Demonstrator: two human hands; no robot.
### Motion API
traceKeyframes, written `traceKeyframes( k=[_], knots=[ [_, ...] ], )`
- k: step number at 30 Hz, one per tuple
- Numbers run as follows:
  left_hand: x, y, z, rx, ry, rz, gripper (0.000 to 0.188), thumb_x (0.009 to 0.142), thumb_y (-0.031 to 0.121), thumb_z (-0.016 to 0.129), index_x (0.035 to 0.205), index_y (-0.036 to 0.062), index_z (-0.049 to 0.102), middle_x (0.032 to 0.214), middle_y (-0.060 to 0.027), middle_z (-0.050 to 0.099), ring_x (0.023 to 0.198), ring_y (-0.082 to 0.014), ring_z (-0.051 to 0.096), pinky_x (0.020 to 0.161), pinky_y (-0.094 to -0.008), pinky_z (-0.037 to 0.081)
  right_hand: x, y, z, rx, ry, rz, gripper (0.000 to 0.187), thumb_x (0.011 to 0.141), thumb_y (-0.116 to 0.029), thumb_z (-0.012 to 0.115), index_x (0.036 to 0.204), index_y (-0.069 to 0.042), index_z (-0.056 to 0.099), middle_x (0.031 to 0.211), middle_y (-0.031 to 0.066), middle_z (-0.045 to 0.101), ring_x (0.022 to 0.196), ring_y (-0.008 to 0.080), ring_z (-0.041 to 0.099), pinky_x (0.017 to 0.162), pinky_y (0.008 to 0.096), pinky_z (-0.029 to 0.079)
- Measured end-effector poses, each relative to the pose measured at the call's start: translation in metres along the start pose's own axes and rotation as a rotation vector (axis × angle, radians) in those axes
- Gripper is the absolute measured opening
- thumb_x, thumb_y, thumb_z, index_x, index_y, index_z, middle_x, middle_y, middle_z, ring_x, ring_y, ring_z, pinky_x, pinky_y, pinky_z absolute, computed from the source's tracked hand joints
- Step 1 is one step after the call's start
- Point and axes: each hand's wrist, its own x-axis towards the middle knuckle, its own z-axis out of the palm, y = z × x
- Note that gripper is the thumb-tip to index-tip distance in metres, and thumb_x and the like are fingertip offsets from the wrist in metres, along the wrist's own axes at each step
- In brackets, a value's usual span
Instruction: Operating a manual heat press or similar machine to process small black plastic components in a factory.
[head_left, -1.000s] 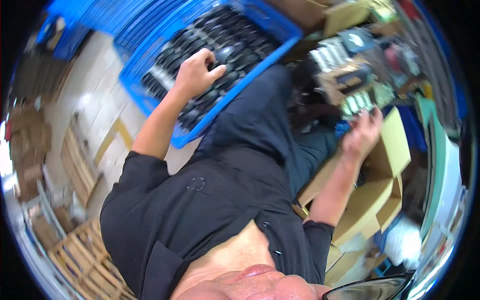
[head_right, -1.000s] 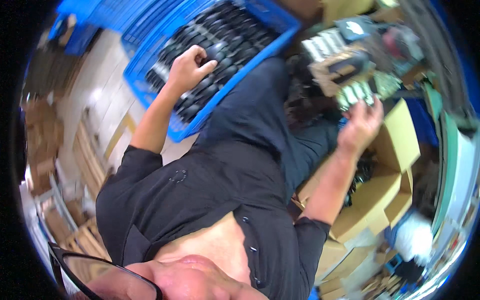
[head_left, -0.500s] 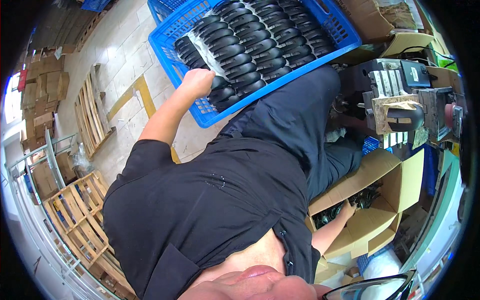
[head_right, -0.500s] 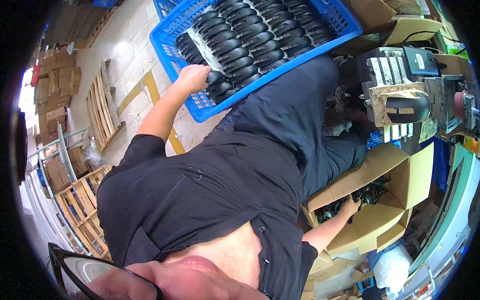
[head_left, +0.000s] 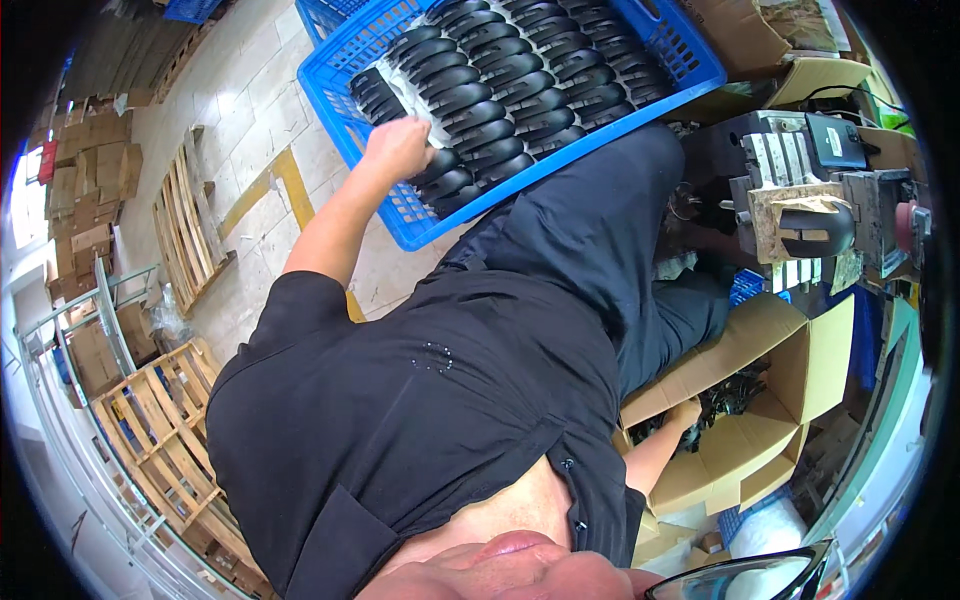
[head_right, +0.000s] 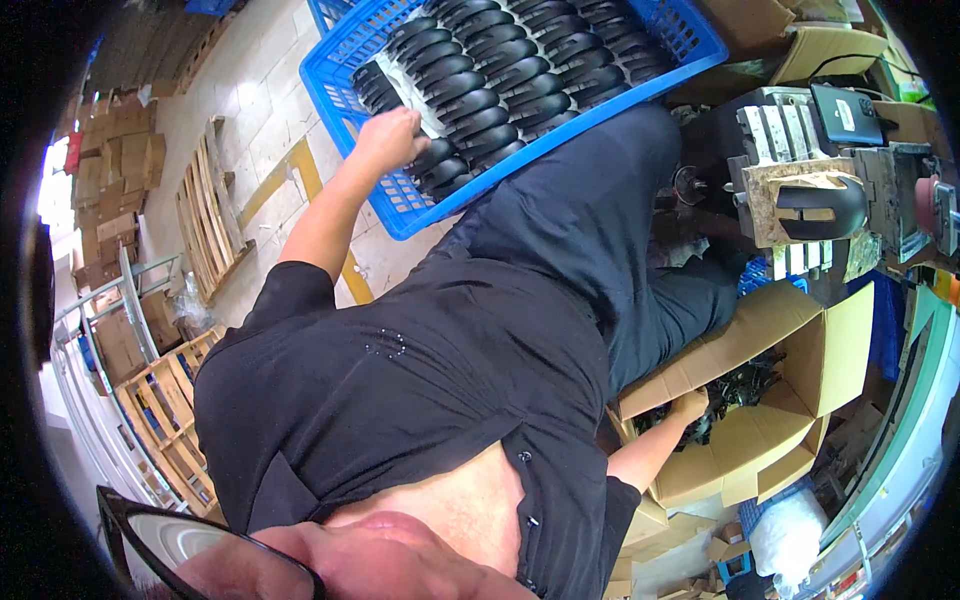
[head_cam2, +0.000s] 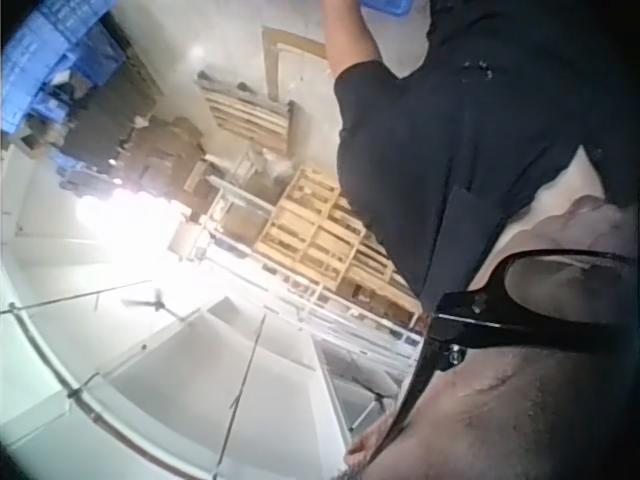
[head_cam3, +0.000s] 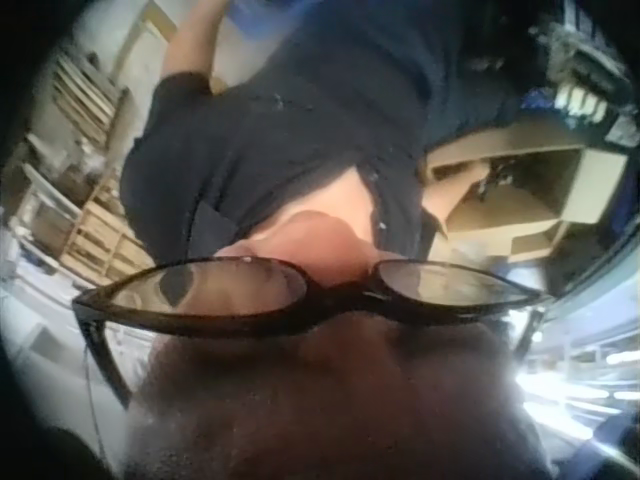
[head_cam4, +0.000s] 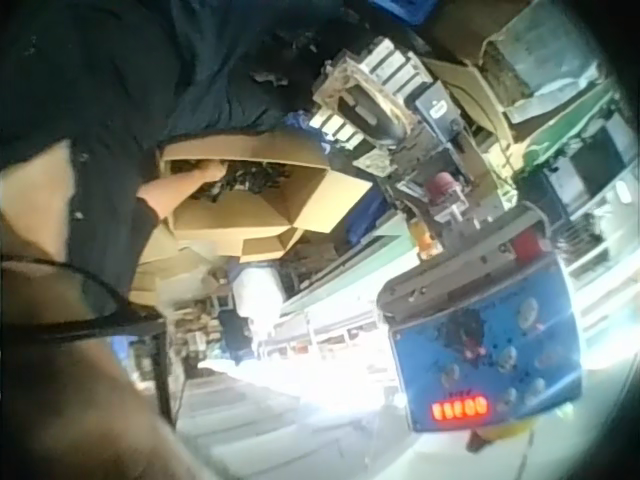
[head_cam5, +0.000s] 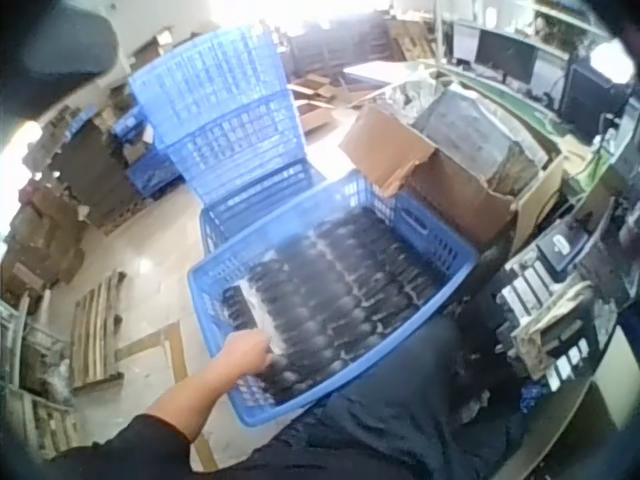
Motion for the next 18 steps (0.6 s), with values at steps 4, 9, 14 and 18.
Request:
traceKeyframes(
  k=[4, 9, 14, 18],
  knots=[
    [0.010, 0.010, -0.039, -0.104, 0.209, -0.030, 0.034, 0.093, 0.041, 0.077, 0.099, 0.0073, 0.073, 0.100, -0.0177, 0.076, 0.096, -0.0380, 0.075, 0.083, -0.0500, 0.060, -0.004, 0.004, -0.013, -0.156, 0.020, -0.007, 0.052, 0.093, -0.033, 0.080, 0.123, 0.010, 0.075, 0.120, 0.0300, 0.077, 0.108, 0.0434, 0.076, 0.093, 0.0484, 0.058],
    [0.025, 0.020, -0.073, -0.234, 0.339, 0.020, 0.037, 0.095, 0.043, 0.076, 0.102, 0.0068, 0.073, 0.099, -0.0169, 0.076, 0.094, -0.0374, 0.074, 0.084, -0.0479, 0.059, 0.006, 0.052, -0.024, -0.003, 0.009, 0.025, 0.052, 0.096, -0.022, 0.081, 0.133, 0.013, 0.069, 0.114, 0.0259, 0.079, 0.093, 0.0370, 0.076, 0.081, 0.0440, 0.060],
    [0.029, 0.042, -0.086, -0.248, 0.338, 0.084, 0.035, 0.096, 0.041, 0.074, 0.101, 0.0065, 0.073, 0.099, -0.0158, 0.076, 0.097, -0.0364, 0.074, 0.086, -0.0470, 0.058, -0.026, 0.036, -0.030, 0.605, -0.080, 0.253, 0.015, 0.093, 0.003, 0.078, 0.103, 0.000, 0.068, 0.088, 0.0031, 0.069, 0.071, 0.0150, 0.064, 0.055, 0.0291, 0.049],
    [0.028, 0.047, -0.069, -0.275, 0.326, 0.113, 0.036, 0.097, 0.042, 0.074, 0.099, 0.0068, 0.072, 0.100, -0.0150, 0.075, 0.097, -0.0361, 0.074, 0.086, -0.0470, 0.058, -0.041, 0.022, -0.062, 0.610, -0.063, 0.237, 0.016, 0.094, 0.006, 0.074, 0.106, -0.003, 0.069, 0.095, 0.0039, 0.070, 0.074, 0.0147, 0.064, 0.056, 0.0270, 0.048]
  ],
)
